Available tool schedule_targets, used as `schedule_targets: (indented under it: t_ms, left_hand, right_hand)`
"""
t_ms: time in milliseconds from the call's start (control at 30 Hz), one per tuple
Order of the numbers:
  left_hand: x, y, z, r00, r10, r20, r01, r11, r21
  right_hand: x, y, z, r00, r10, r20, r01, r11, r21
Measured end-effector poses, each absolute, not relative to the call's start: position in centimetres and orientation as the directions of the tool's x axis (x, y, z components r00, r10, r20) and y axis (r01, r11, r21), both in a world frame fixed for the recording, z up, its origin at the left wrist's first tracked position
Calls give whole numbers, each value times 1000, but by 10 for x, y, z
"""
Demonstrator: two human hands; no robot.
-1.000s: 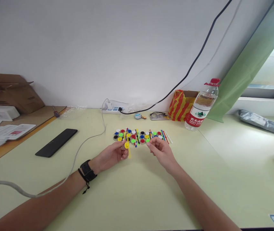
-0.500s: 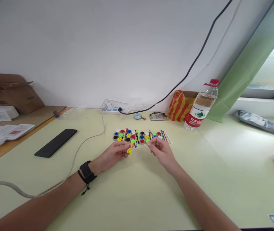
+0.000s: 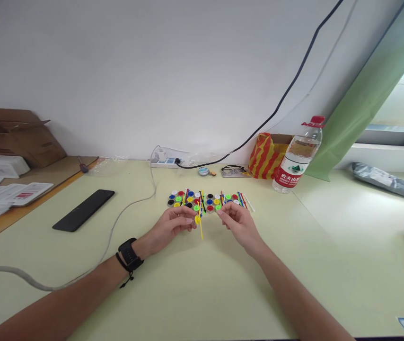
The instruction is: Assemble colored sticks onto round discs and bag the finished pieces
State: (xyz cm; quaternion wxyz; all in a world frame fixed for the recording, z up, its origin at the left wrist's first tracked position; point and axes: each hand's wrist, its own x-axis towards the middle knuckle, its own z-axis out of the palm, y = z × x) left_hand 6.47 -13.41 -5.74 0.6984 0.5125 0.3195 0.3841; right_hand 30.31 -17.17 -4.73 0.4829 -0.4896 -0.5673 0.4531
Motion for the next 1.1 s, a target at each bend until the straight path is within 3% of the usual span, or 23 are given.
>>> schedule_targets:
  t_ms: [267,433,567,733,933,1100]
  left_hand:
    - [70,-142,-67,575,813,94,-76,-61,995]
    - [72,-151,-62,617,776,135,64,-221,973]
    - [71,-150,-57,522,820,233,132,-348,928]
    - [71,-145,-61,467,843,267,135,-366,921]
    - [71,-150,-61,518,819,246,198,-395,897]
    - [71,-151,-61,531,819,217,220,-381,898]
  right_hand:
    - [291,-179,-52,-353,925,140,271,244,-931]
    - [285,-181,-64,-391,907,157,399,321,-859]
    - [286,-184,-63,-436,882,177,534,412,-738]
    - [298,-185,-56,-479,868,132,642,450,-621]
    - [355,-185,-68,-373,926,64,792,353,-499]
    - [438,-193,-91,-83,994,75,872,109,-477]
